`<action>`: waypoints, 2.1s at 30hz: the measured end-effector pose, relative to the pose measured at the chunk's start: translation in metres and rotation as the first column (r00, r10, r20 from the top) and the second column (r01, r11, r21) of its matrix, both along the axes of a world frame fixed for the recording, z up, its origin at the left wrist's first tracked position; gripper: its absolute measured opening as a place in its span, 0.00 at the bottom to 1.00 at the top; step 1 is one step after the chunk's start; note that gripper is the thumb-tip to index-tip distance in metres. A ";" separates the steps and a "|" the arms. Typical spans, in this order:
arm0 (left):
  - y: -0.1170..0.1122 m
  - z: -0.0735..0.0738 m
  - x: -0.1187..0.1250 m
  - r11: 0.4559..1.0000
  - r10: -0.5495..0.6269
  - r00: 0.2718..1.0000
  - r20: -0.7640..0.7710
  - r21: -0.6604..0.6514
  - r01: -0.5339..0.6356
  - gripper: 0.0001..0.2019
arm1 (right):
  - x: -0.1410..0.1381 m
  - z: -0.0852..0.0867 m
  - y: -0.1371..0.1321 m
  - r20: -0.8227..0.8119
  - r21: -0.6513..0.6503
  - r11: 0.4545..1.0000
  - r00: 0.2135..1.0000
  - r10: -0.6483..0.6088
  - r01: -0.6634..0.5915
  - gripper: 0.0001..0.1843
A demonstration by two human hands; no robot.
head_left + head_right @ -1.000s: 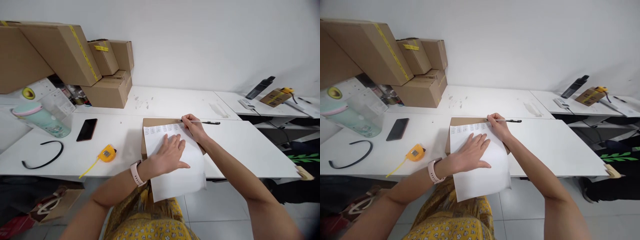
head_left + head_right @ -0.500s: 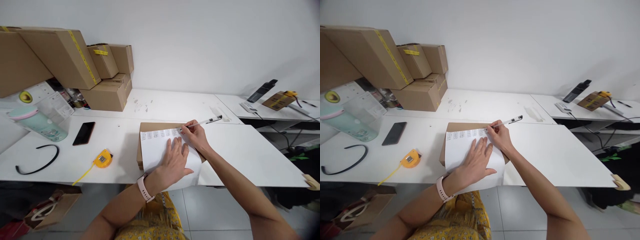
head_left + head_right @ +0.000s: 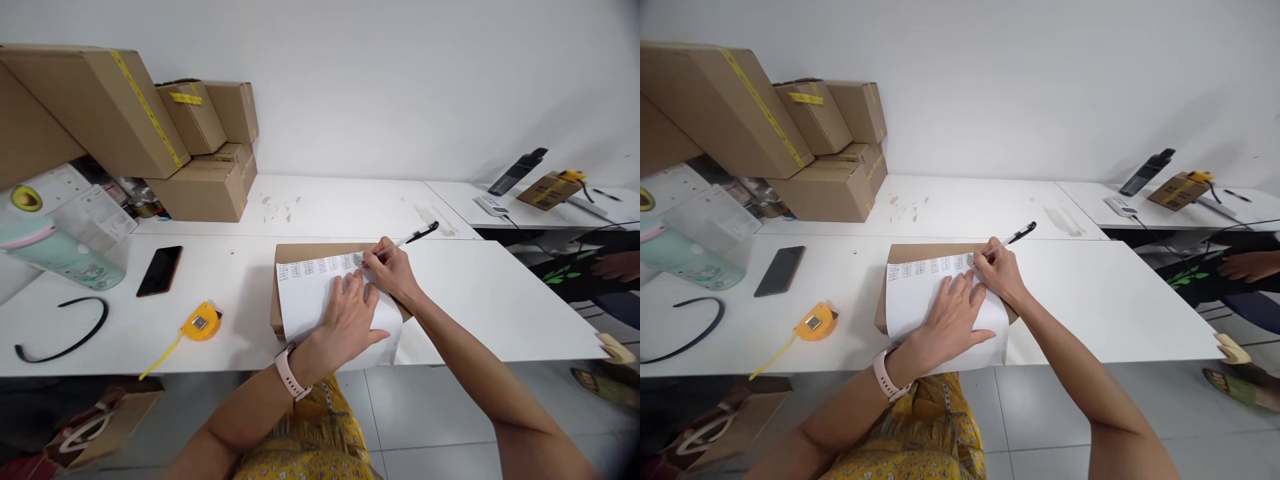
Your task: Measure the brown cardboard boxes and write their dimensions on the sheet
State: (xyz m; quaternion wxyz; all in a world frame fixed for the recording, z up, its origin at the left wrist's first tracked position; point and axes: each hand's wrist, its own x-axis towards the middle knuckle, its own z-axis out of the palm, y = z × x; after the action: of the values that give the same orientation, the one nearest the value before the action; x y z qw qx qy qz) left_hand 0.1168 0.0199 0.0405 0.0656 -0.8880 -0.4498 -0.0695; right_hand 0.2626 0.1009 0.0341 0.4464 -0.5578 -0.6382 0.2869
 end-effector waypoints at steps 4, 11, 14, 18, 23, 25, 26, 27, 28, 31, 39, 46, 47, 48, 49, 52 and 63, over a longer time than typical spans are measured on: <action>0.000 0.003 0.001 1.000 0.002 1.000 -0.009 -0.014 -0.003 0.39 | 0.001 -0.002 0.000 0.032 0.002 1.000 0.999 0.015 -0.015 0.13; 0.000 0.005 0.001 1.000 -0.002 1.000 -0.012 -0.003 0.002 0.38 | 0.002 -0.004 0.000 0.046 0.008 1.000 0.999 0.028 -0.028 0.13; 0.000 0.005 0.000 1.000 0.004 0.999 -0.034 0.011 -0.004 0.38 | 0.002 -0.004 0.000 0.050 0.012 1.000 0.998 0.025 -0.026 0.13; 0.000 0.006 0.000 1.000 -0.002 0.999 -0.033 -0.009 0.001 0.39 | 0.001 -0.004 0.000 0.065 0.018 0.999 0.997 0.030 -0.031 0.13; -0.001 0.007 0.001 1.000 0.010 0.999 -0.053 -0.011 -0.010 0.39 | 0.001 -0.003 0.001 0.067 0.024 0.999 0.997 0.026 -0.028 0.12; -0.001 0.007 0.002 1.000 0.017 0.998 -0.058 -0.009 -0.018 0.38 | 0.002 -0.004 0.002 0.064 0.030 0.999 0.998 0.025 -0.027 0.12; -0.001 0.007 0.002 1.000 0.019 0.998 -0.060 -0.006 -0.019 0.38 | 0.002 -0.004 0.002 0.063 0.034 0.999 0.998 0.025 -0.027 0.12; -0.001 0.006 0.002 1.000 0.020 0.998 -0.062 -0.001 -0.020 0.38 | 0.001 -0.004 0.002 0.064 0.037 0.999 0.998 0.024 -0.027 0.12; -0.001 0.006 0.002 1.000 0.019 0.998 -0.064 0.004 -0.019 0.38 | 0.001 -0.004 0.002 0.066 0.040 0.999 0.998 0.023 -0.026 0.12; -0.001 0.006 0.002 1.000 0.016 0.997 -0.072 0.006 -0.016 0.39 | 0.002 -0.004 0.002 0.068 0.040 0.999 0.998 0.015 -0.018 0.12; 0.000 0.008 0.000 1.000 0.001 0.998 -0.063 -0.029 -0.003 0.39 | 0.002 -0.003 0.001 0.076 0.044 0.998 0.996 -0.040 0.036 0.12; 0.000 0.014 0.000 0.999 -0.010 0.996 -0.086 -0.039 0.007 0.38 | 0.001 -0.003 0.002 0.082 0.039 0.999 0.996 -0.025 0.022 0.12; 0.000 0.014 0.000 0.999 -0.009 0.996 -0.087 -0.038 0.005 0.38 | 0.001 -0.003 0.002 0.085 0.038 0.999 0.996 -0.025 0.022 0.11; 0.000 0.014 0.001 0.999 -0.007 0.996 -0.088 -0.038 0.003 0.38 | 0.001 -0.003 0.002 0.089 0.038 0.999 0.996 -0.026 0.022 0.11; 0.001 0.013 0.001 0.999 -0.006 0.996 -0.089 -0.038 0.002 0.38 | 0.002 -0.004 0.002 0.091 0.039 0.999 0.995 -0.026 0.023 0.11; 0.001 0.012 0.001 0.999 -0.005 0.996 -0.090 -0.036 0.002 0.38 | 0.002 -0.004 0.002 0.088 0.044 0.999 0.996 -0.017 0.013 0.11; 0.001 0.012 0.001 0.999 -0.010 0.996 -0.092 -0.036 0.007 0.38 | 0.002 -0.003 0.001 0.057 0.030 0.999 0.998 -0.027 0.026 0.11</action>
State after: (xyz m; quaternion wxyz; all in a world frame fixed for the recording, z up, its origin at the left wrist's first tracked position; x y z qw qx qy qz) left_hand 0.1180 0.0207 0.0529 0.0704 -0.8932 -0.4436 -0.0208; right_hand 0.2641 0.1018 0.0313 0.4399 -0.5675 -0.6475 0.2554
